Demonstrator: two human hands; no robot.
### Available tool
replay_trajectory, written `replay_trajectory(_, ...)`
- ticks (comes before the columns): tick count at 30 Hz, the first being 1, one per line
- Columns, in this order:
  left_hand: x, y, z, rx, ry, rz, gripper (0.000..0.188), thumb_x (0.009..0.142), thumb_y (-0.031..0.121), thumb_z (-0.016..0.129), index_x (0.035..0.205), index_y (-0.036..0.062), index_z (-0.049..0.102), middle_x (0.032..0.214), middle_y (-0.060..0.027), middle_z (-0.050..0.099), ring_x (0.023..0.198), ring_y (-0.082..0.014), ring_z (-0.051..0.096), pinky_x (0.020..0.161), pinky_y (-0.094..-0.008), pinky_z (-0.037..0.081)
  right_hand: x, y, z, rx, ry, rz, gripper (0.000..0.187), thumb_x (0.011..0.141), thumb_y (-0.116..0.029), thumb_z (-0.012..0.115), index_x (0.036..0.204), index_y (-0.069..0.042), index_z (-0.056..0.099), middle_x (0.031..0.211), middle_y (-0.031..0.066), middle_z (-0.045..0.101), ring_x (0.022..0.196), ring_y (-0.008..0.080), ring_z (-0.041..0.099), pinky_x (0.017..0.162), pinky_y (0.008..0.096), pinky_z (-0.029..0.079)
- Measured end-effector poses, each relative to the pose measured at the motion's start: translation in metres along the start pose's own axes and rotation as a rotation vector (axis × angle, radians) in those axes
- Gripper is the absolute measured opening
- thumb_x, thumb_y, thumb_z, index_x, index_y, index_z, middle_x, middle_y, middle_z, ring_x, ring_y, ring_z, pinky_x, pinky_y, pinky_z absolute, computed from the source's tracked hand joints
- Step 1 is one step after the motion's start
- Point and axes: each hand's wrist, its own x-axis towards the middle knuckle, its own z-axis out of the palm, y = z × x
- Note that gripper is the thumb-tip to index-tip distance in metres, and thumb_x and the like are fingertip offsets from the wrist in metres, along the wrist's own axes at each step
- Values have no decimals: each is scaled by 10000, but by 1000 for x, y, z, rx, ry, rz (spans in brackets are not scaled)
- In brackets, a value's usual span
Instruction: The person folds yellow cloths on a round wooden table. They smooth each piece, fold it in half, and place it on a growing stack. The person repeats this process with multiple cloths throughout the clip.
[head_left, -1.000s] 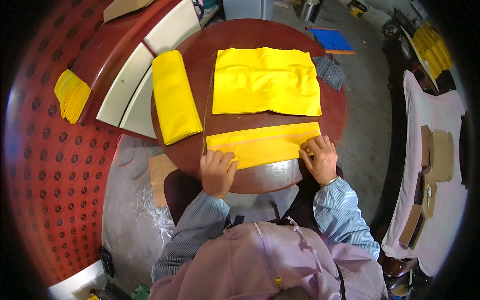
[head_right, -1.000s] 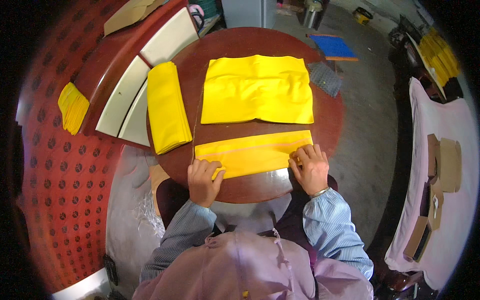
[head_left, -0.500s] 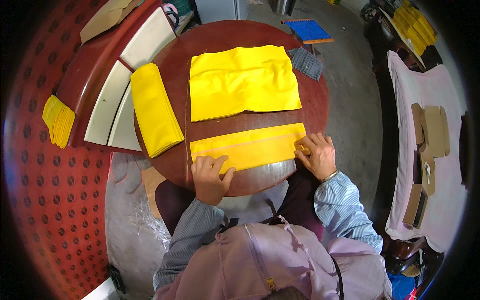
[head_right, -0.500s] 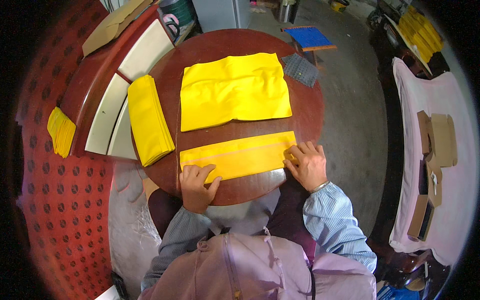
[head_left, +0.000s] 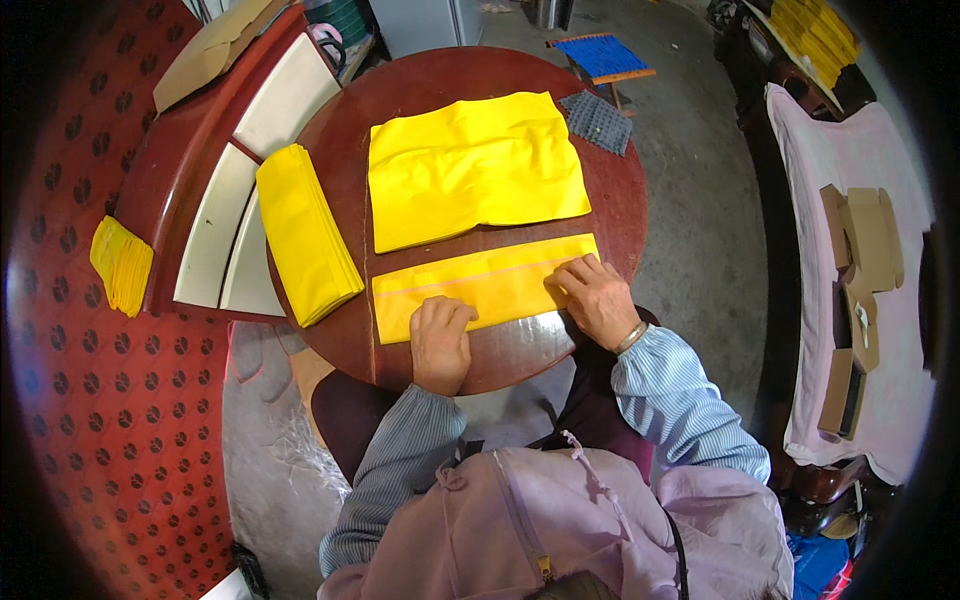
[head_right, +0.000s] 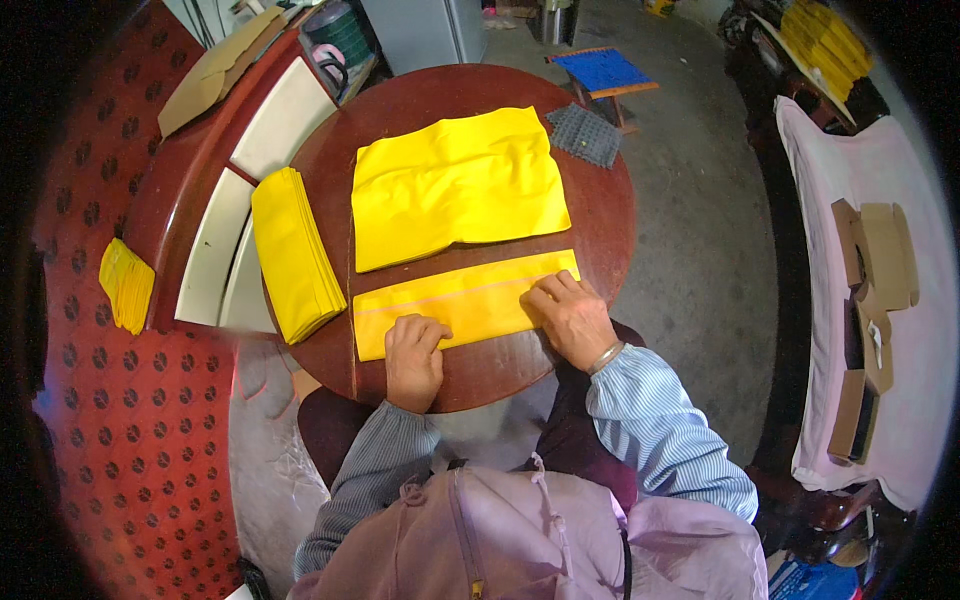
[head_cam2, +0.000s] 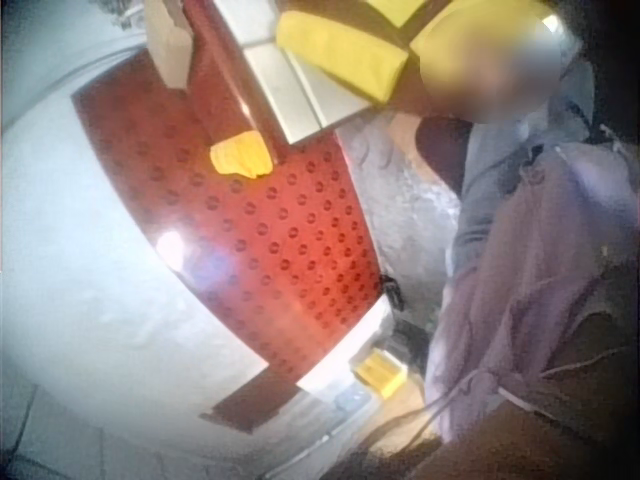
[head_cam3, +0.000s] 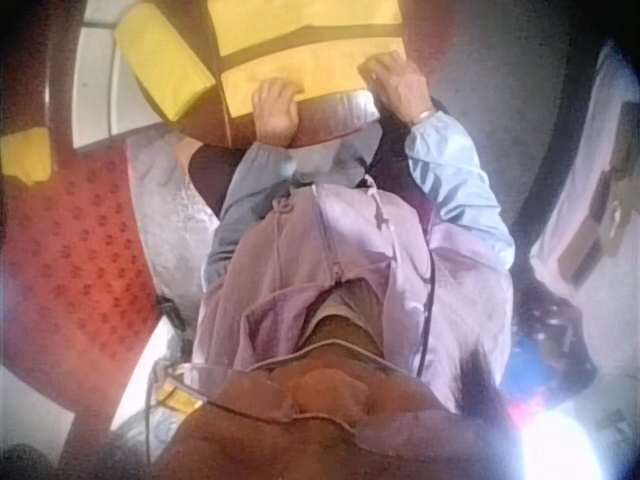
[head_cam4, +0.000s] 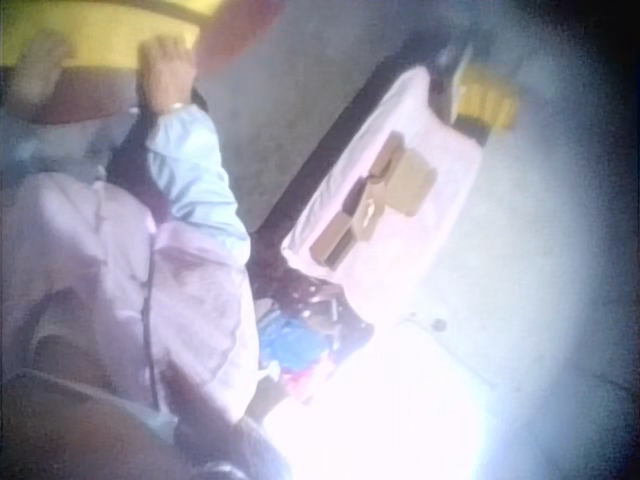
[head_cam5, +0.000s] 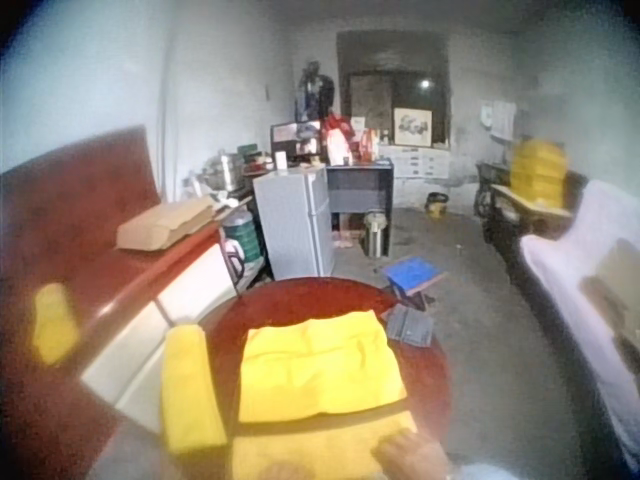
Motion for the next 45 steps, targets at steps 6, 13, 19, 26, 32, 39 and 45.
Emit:
replay_trajectory(6,-5,4,-5,-39,57,-33,207,799,22,716,997,79,719,978,-114,642,1046,-353,595,950,-477,438,-20,6,-15,123,-39,16,194,852,-54,757,1043,-78,739,1019,88,686,995,298,663,840,401,589)
replay_trajectory(13,-6,11,6,33,168,-44,224,779,154,875,926,100,714,947,-75,645,970,-317,593,884,-458,430,-27,11,-10,115,-26,10,193,829,-29,767,1016,-69,739,969,97,681,949,301,670,816,400,578)
replay_trajectory(19,-2,16,11,113,176,-45,234,796,198,877,955,115,726,1007,-59,653,996,-295,598,925,-466,398,-29,10,-16,117,-47,47,172,829,-64,766,998,-71,737,956,106,683,912,300,678,818,405,564)
replay_trajectory(26,-2,23,12,173,121,-11,272,869,214,819,1121,130,761,1022,-66,653,1046,-285,595,1023,-479,354,-9,-17,-6,136,-9,-11,198,857,-164,771,1038,-95,732,1020,94,663,977,295,655,823,419,524)
replay_trajectory(32,-17,9,-5,126,146,-35,228,832,172,821,1047,122,764,924,-73,621,939,-306,605,917,-477,449,-2,-46,11,140,-81,23,277,866,-248,809,1118,-149,751,1085,47,662,1068,268,620,870,430,501)
replay_trajectory(39,-52,-3,-42,158,75,-236,191,839,177,822,1008,119,756,969,-125,636,993,-344,610,860,-494,477,-10,-47,1,111,-138,54,303,848,-221,820,1137,-154,757,1117,47,669,1083,272,623,885,432,491)
replay_trajectory(45,-40,-6,-45,240,130,-88,206,850,120,818,1037,83,737,1103,-166,653,1120,-363,624,954,-507,494,-8,-54,-3,101,-106,56,322,829,-197,832,1136,-150,746,1186,61,678,1115,285,629,905,439,493)
